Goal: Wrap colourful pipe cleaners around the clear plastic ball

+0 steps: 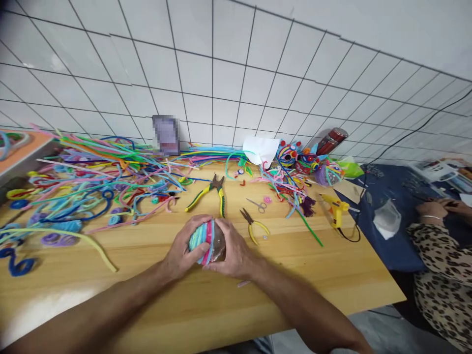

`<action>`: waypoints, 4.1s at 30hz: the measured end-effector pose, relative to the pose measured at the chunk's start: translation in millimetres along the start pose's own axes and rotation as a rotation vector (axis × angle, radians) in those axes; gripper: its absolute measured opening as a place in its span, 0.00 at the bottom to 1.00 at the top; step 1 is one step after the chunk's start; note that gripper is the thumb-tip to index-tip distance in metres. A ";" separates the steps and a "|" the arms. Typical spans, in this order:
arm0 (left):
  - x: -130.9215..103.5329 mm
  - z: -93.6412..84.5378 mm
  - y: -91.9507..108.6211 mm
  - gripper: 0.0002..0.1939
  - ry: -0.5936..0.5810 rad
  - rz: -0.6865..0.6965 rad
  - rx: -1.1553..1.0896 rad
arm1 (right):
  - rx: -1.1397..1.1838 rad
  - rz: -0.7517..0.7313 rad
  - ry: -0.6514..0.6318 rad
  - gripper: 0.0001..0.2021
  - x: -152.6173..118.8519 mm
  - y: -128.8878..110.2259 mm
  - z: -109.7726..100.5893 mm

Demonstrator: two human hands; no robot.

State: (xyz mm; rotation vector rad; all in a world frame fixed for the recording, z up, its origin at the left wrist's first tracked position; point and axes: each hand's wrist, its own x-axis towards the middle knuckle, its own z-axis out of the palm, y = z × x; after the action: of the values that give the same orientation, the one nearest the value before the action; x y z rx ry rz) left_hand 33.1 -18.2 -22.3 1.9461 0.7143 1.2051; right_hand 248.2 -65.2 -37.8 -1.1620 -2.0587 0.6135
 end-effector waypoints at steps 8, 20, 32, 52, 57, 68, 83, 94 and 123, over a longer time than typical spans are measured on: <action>0.1 1.7 2.5 0.29 -0.002 0.027 -0.001 | 0.018 -0.010 -0.003 0.62 -2.3 -2.2 -1.9; -2.4 1.9 2.0 0.31 -0.016 0.001 -0.015 | 0.055 -0.014 0.003 0.59 -1.4 -4.4 -3.9; -1.8 -2.0 -1.9 0.29 -0.029 -0.028 0.003 | 0.029 -0.006 0.005 0.59 0.8 -4.7 -1.1; -2.9 -4.4 2.9 0.32 -0.046 -0.072 -0.011 | 0.092 -0.001 0.007 0.59 1.0 -7.2 0.0; -2.9 -2.6 0.8 0.29 -0.024 -0.064 -0.009 | 0.055 -0.004 0.010 0.61 1.7 -4.4 0.5; 1.8 -0.7 -0.6 0.29 -0.006 -0.106 -0.012 | 0.059 0.037 0.031 0.60 3.9 -1.4 4.2; -0.3 2.7 -0.3 0.33 -0.015 0.023 -0.023 | 0.029 0.025 0.015 0.55 -5.4 -3.9 -5.0; -2.2 4.5 -3.5 0.35 0.006 0.054 -0.047 | -0.006 0.030 0.007 0.55 -9.1 0.0 0.1; 12.8 6.7 8.7 0.27 0.008 0.087 0.126 | -0.041 0.095 -0.033 0.57 14.6 -17.6 -22.5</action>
State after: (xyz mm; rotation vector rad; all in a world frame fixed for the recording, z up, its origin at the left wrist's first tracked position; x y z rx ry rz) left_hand 45.1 -15.5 -10.8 2.0956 0.7323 1.2469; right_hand 250.2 -59.6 -6.3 -1.2867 -2.0613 0.6423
